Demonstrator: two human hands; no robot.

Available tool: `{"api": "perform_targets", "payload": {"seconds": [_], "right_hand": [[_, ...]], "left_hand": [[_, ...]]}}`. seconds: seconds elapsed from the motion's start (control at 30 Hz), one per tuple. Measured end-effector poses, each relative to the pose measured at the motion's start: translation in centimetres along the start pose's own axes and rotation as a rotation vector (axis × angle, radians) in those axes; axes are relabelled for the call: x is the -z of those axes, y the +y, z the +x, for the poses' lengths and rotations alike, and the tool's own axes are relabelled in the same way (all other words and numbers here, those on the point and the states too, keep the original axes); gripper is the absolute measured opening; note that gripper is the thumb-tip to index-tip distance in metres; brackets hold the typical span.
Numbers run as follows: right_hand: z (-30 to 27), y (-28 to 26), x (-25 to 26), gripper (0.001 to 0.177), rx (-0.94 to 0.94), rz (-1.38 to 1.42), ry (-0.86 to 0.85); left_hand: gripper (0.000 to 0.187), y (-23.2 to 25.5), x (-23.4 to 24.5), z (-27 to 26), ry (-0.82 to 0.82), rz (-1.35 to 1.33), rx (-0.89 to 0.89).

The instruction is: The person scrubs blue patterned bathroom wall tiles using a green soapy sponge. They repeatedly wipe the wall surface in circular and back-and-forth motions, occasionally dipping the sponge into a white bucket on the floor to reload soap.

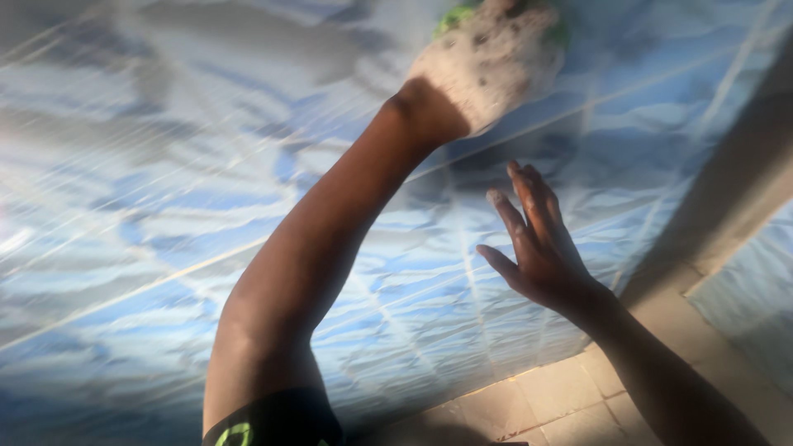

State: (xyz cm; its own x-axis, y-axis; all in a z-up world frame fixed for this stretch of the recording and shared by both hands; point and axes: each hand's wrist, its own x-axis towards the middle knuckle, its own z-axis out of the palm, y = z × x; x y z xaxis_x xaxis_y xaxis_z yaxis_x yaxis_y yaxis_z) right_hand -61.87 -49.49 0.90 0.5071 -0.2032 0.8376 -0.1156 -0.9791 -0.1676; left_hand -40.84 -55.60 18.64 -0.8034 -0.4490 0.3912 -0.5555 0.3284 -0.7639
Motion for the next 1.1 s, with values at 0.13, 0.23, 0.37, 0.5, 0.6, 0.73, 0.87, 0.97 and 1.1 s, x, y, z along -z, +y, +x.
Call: {"api": "perform_targets", "payload": {"seconds": [0.13,0.23,0.37,0.5,0.6,0.73,0.87,0.97,1.1], "right_hand": [[1.7,-2.4,-3.0,0.084,0.051,-0.013,-0.004],[2.8,-4.7,-5.3,0.088,0.077,-0.003,-0.022],[4.8,-8.0,-7.9,0.091,0.123,0.032,-0.045],[6.3,-11.3,-10.8,0.085,0.126,0.032,-0.078],[7.3,-14.0,-12.9,0.081,0.129,-0.019,-0.098],[8.1,-17.0,-15.6,0.078,0.184,-0.043,-0.084],[8.3,-19.2,-17.1,0.074,0.220,-0.069,-0.105],[8.4,-20.3,-17.6,0.072,0.215,-0.138,-0.135],[8.3,-20.9,-17.6,0.072,0.220,-0.214,-0.165]], "left_hand": [[0.039,-0.6,7.1,-7.9,-0.007,-0.030,0.043],[0.039,-0.6,12.7,-13.5,-0.010,-0.014,0.087],[0.044,0.0,19.3,-20.2,-0.026,-0.111,0.185],[0.065,-0.3,23.5,-27.1,0.011,-0.185,0.360],[0.070,-0.2,26.5,-32.4,-0.052,-0.141,0.530],[0.059,0.1,29.5,-39.6,-0.105,0.023,0.681],[0.057,1.1,31.8,-47.6,-0.231,0.402,0.765],[0.051,1.1,33.2,-54.0,-0.044,0.413,1.090],[0.054,1.5,33.3,-62.1,0.149,0.416,1.464]]}}
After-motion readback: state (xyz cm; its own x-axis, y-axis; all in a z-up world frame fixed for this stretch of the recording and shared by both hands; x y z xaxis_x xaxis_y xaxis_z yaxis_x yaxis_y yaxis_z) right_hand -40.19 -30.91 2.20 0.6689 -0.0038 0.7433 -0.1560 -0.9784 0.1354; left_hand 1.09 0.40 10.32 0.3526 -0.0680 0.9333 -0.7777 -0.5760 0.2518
